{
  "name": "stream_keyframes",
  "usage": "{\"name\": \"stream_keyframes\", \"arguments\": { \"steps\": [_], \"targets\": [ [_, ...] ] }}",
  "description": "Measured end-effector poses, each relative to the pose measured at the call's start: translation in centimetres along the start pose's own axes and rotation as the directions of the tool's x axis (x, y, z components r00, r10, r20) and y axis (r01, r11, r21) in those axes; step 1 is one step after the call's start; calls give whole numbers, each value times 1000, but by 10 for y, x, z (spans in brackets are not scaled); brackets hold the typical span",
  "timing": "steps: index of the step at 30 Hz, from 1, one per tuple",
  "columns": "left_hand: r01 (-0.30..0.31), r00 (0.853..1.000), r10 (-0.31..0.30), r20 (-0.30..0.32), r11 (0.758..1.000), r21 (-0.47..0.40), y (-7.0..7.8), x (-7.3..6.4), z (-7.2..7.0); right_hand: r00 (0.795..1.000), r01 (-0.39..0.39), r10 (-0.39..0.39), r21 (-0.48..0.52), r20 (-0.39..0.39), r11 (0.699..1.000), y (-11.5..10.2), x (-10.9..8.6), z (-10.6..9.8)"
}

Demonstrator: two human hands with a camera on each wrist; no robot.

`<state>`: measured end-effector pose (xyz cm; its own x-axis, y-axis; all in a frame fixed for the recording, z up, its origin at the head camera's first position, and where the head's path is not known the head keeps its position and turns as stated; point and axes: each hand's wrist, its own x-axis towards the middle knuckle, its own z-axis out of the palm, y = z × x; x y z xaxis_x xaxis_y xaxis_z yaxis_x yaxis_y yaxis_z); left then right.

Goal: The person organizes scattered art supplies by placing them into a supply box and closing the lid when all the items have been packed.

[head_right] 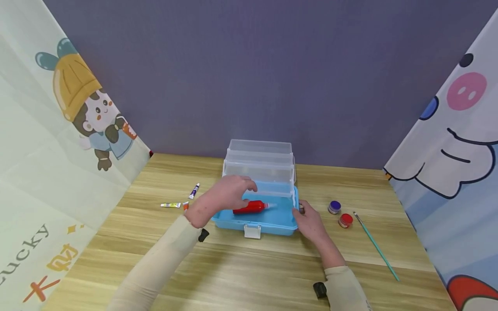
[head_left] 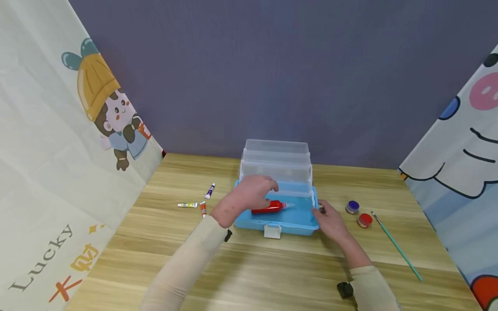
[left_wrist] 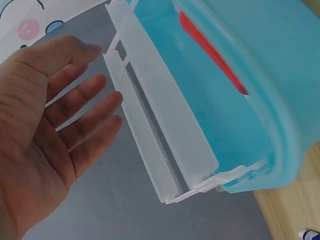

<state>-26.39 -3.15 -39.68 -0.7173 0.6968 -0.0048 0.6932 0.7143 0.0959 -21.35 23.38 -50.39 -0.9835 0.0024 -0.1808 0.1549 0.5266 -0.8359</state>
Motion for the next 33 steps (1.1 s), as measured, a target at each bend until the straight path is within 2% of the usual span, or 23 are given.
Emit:
{"name": "stream_keyframes", "arguments": {
  "steps": [10,16,23,33],
  "targets": [
    [16,1000,-16,-8,1000,12,-6,-7,5,1000,5,-5,2,-1,1000,0,0,-1],
    [39,999,-39,6,999,-31,-12,-16,18,1000,1,-1,1,5,1000,0,1,0],
    [64,998,-66,-16,993,-101,-16,-24,32,1000,7,-7,4,-2,1000,0,1,-1],
    [61,997,-66,-38,992,-112,-26,-33,45,1000,-18,18,6,2,1000,0,-3,1]
  ]
}}
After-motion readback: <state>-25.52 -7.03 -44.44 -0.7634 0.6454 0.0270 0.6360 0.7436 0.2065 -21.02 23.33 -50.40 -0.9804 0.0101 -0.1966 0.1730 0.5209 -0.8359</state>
